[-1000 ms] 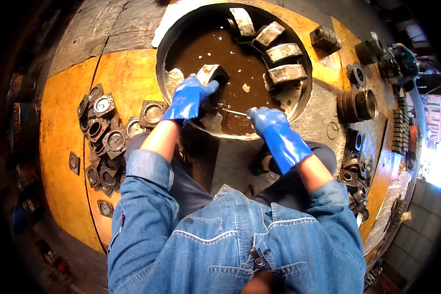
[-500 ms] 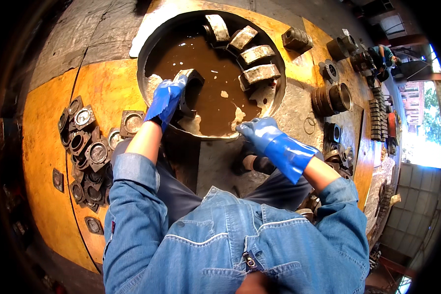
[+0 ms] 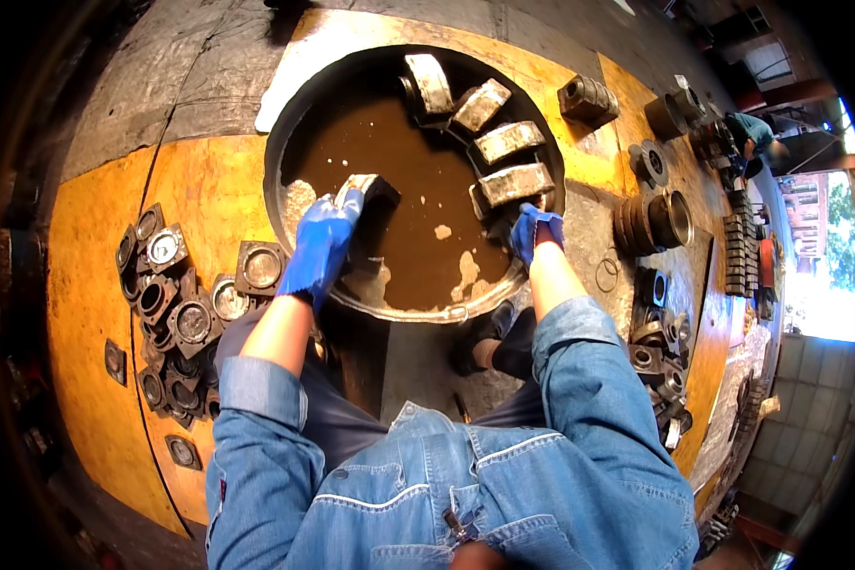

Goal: The person cleans mechanical parts. They pick up a metal block from a basin of liquid, scrub it with a brush, and rotate the part to clean its different surfaces.

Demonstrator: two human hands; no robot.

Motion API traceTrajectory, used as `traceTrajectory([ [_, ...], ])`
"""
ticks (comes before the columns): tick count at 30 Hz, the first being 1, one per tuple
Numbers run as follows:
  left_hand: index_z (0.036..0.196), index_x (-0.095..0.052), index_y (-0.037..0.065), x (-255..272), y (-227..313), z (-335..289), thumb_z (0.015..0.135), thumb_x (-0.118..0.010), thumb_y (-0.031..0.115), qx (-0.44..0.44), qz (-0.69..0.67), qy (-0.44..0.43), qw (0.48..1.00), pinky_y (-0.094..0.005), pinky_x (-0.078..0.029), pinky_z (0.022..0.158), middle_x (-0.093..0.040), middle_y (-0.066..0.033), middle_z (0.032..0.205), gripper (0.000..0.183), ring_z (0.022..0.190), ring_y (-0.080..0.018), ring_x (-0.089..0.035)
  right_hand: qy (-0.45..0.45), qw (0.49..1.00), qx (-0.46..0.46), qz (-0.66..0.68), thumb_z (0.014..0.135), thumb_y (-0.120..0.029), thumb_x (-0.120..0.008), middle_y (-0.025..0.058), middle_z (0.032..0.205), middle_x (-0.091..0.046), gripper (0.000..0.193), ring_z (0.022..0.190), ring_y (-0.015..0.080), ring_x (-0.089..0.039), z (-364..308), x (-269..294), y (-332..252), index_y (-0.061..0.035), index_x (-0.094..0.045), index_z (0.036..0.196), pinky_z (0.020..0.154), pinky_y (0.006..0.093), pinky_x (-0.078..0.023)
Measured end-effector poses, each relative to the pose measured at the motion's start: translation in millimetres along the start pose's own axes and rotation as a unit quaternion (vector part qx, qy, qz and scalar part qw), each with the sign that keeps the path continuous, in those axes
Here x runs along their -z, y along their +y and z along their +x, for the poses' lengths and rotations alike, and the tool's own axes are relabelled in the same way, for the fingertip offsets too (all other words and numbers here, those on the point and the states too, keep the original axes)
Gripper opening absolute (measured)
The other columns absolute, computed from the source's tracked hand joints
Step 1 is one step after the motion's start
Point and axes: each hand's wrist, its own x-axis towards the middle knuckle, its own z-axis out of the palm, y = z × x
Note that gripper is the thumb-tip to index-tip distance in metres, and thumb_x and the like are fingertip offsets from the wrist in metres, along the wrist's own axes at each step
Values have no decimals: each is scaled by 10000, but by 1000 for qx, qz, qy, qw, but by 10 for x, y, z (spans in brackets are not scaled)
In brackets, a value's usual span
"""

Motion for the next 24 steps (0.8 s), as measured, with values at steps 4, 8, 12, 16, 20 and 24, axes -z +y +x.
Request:
traceTrajectory([
  [4, 1266, -696, -65, 39, -45, 65, 1096, -469, 492, 15, 23, -2, 1000, -422, -508, 969, -743, -280, 1167, 625, 1107, -391, -709, -47, 986, 82, -136, 1001, -249, -596, 8, 1187, -784, 251, 1070, 247, -740, 206, -36, -72, -231, -817, 1119, 787, 402, -598],
  [8, 1213, -713, -60, -41, 221, 53, 1100, -455, 507, -24, 5, -33, 999, -440, -498, 964, -721, -329, 1169, 633, 1122, -434, -693, -190, 977, 83, 44, 1032, -272, -526, 51, 1164, -783, 296, 1029, 271, -733, 465, -388, 224, -197, -811, 1059, 781, 402, -582],
  [12, 1096, -691, -81, 193, -198, -57, 1121, -423, 457, -172, 75, 54, 981, -448, -512, 854, -702, -287, 958, 601, 920, -389, -678, 162, 881, -12, 445, 1080, -326, -531, 118, 1158, -765, 382, 1132, 308, -689, -421, 264, -419, -28, -732, 1210, 960, 356, -553],
  [16, 1045, -698, -98, 39, 56, -59, 1126, -415, 487, -96, 18, 19, 995, -428, -516, 817, -715, -251, 938, 654, 890, -346, -682, 226, 597, 139, 757, 1065, -137, -641, 56, 1012, -735, 209, 963, 102, -664, -429, 17, -488, -7, -710, 1213, 829, 251, -545],
  [20, 1102, -698, -110, 112, 189, -180, 1123, -423, 507, 4, -20, 43, 999, -414, -521, 838, -734, -249, 1005, 675, 909, -330, -692, 60, 276, 59, 957, 1069, -176, -636, 75, 1080, -751, 238, 1005, 154, -706, -821, 958, -925, -3, -715, 1212, 911, 257, -549],
  [24, 1157, -685, -128, 86, -429, 149, 1128, -408, 516, -189, 151, 93, 966, -449, -501, 938, -723, -307, 1098, 701, 1016, -383, -686, 144, 320, 118, 929, 1025, -245, -719, 55, 1006, -766, 253, 883, 117, -697, -537, 1128, -1357, -19, -751, 1134, 802, 260, -555],
])
